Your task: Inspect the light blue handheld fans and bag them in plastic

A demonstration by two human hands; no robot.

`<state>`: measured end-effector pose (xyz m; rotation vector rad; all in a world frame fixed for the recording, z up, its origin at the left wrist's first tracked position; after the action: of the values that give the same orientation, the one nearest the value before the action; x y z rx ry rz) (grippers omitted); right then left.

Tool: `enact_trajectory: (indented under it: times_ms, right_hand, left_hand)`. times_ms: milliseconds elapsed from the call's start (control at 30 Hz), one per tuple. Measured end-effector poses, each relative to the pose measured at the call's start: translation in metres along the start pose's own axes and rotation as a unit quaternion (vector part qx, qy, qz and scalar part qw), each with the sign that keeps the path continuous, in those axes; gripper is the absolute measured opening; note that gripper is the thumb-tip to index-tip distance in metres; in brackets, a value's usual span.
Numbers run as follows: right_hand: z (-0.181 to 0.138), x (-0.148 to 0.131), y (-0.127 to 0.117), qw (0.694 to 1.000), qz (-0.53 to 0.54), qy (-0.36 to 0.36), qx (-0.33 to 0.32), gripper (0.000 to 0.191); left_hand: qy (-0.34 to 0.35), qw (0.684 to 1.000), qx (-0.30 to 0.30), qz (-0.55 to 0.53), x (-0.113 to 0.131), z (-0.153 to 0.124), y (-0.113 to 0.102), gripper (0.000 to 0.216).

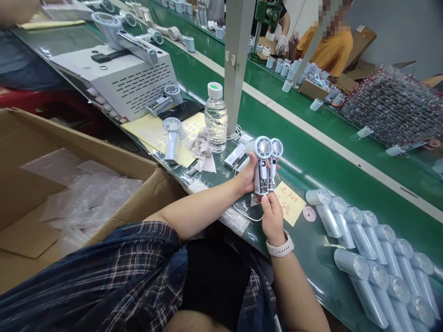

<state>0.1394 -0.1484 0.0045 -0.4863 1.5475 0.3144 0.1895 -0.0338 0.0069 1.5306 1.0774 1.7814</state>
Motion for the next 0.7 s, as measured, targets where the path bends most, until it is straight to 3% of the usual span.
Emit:
enact_trajectory:
  times_ms: [133,300,533,700]
  right_hand:
    - [0.0,-0.015,-0.01,0.997,-0.046,-0.052,0.037,0.036]
    - [0.002,0.002,-0.018,0.998,-0.015,0.006,0.062,0.038]
    - [-0.001,0.025,-0.014,0.991,0.103,0.072,0.048,0.045]
    - [-0.001,0.017,-0.017,0.995,0.062,0.039,0.063,0.041]
  left_hand:
    - [0.014,0.999,0.001,-0.048,0.009,0.0,0.001,0.071]
    - [0.008,1.0,-0.021,0.013,0.01,-0.004,0.008,0.076]
    - [0.036,0.994,-0.064,0.08,0.009,-0.011,0.019,0.08]
    - [0.023,0.996,-0.059,0.063,0.006,-0.011,0.019,0.08]
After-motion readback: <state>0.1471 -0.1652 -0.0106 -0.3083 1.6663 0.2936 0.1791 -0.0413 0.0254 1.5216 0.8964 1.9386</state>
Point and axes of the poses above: each hand's wrist, its own z-axis towards the middle knuckle, its own y-axis out of the palm, x = y × z, the point moved 9 cm from there along z, towards the middle knuckle, and after that the axes turned 6 degrees about y, right-handed, at the moved point
